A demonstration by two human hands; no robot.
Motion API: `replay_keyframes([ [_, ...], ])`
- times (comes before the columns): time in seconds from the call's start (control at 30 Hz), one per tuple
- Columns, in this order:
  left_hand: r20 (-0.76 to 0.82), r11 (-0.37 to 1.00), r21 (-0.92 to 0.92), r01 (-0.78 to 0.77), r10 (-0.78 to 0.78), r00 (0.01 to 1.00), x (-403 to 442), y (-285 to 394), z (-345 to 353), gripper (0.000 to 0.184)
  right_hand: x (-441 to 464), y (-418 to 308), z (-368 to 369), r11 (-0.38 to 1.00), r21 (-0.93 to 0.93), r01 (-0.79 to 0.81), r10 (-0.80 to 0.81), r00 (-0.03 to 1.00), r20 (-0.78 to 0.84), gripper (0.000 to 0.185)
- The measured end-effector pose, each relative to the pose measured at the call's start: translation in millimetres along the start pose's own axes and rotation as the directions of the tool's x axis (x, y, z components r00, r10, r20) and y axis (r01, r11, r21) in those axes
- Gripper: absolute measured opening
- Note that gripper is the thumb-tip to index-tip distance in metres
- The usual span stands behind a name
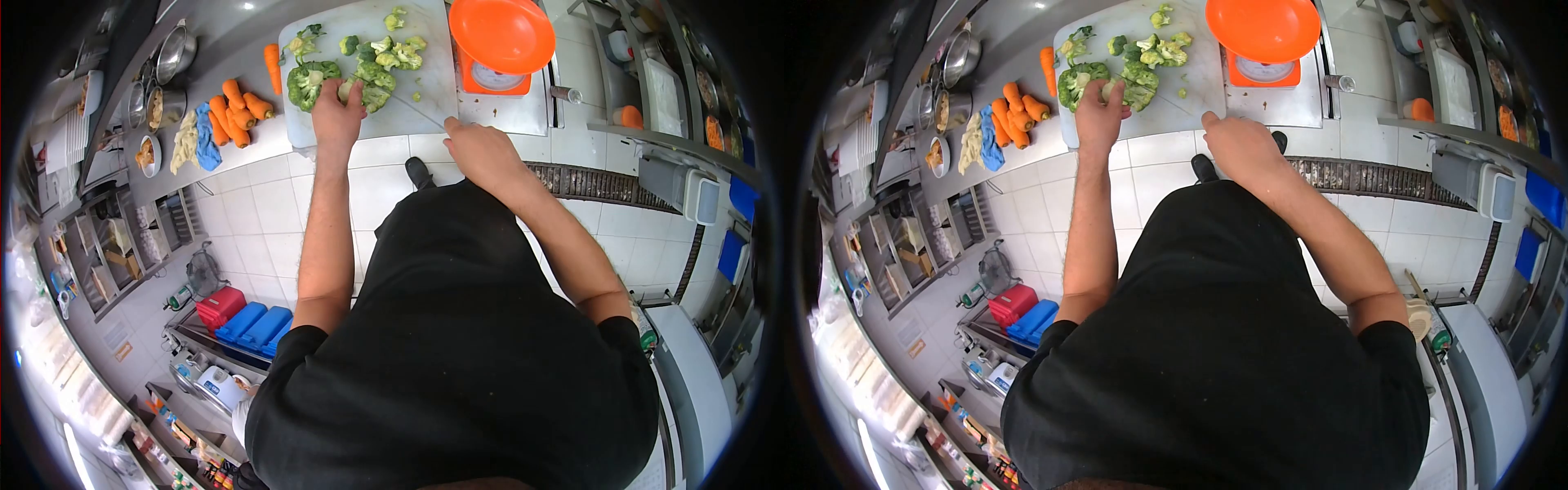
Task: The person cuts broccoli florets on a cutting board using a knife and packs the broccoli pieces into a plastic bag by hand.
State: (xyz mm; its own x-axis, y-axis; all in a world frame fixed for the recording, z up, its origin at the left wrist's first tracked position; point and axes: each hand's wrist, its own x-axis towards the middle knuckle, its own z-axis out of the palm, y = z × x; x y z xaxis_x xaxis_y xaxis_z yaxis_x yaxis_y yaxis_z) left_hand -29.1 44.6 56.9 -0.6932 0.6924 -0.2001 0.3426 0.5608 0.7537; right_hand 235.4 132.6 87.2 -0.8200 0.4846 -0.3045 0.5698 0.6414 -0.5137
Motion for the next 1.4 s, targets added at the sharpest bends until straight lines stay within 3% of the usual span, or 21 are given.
replay_keyframes([
  [0.27, -0.035, 0.997, -0.067, 0.043, -0.046, 0.998, 1, -8, -3, 0.047, 12, 8, -17, 0.999, 0.039, -0.003, 0.002, 1.0, 0.022, 0.026],
  [0.57, -0.078, 0.943, -0.316, 0.102, -0.133, 0.988, 7, -11, 6, 0.054, -1, 8, -20, 0.997, 0.075, -0.018, 0.02, 1.0, -0.014, 0.027],
  [0.87, 0.021, 0.863, -0.448, 0.232, -0.249, 0.968, 10, -5, 1, 0.055, -13, 2, -9, 0.992, 0.109, -0.066, 0.059, 0.996, 0.069, 0.026],
  [1.1, 0.032, 0.866, -0.447, 0.225, -0.235, 0.971, 9, -10, 4, 0.054, 3, 6, 16, 0.987, 0.151, -0.049, 0.039, 0.997, 0.07, 0.024],
  [1.4, 0.058, 0.949, -0.287, 0.127, -0.116, 0.992, 8, -20, -8, 0.064, 6, 8, -29, 0.999, 0.005, -0.047, 0.047, 0.995, 0.093, 0.026],
])
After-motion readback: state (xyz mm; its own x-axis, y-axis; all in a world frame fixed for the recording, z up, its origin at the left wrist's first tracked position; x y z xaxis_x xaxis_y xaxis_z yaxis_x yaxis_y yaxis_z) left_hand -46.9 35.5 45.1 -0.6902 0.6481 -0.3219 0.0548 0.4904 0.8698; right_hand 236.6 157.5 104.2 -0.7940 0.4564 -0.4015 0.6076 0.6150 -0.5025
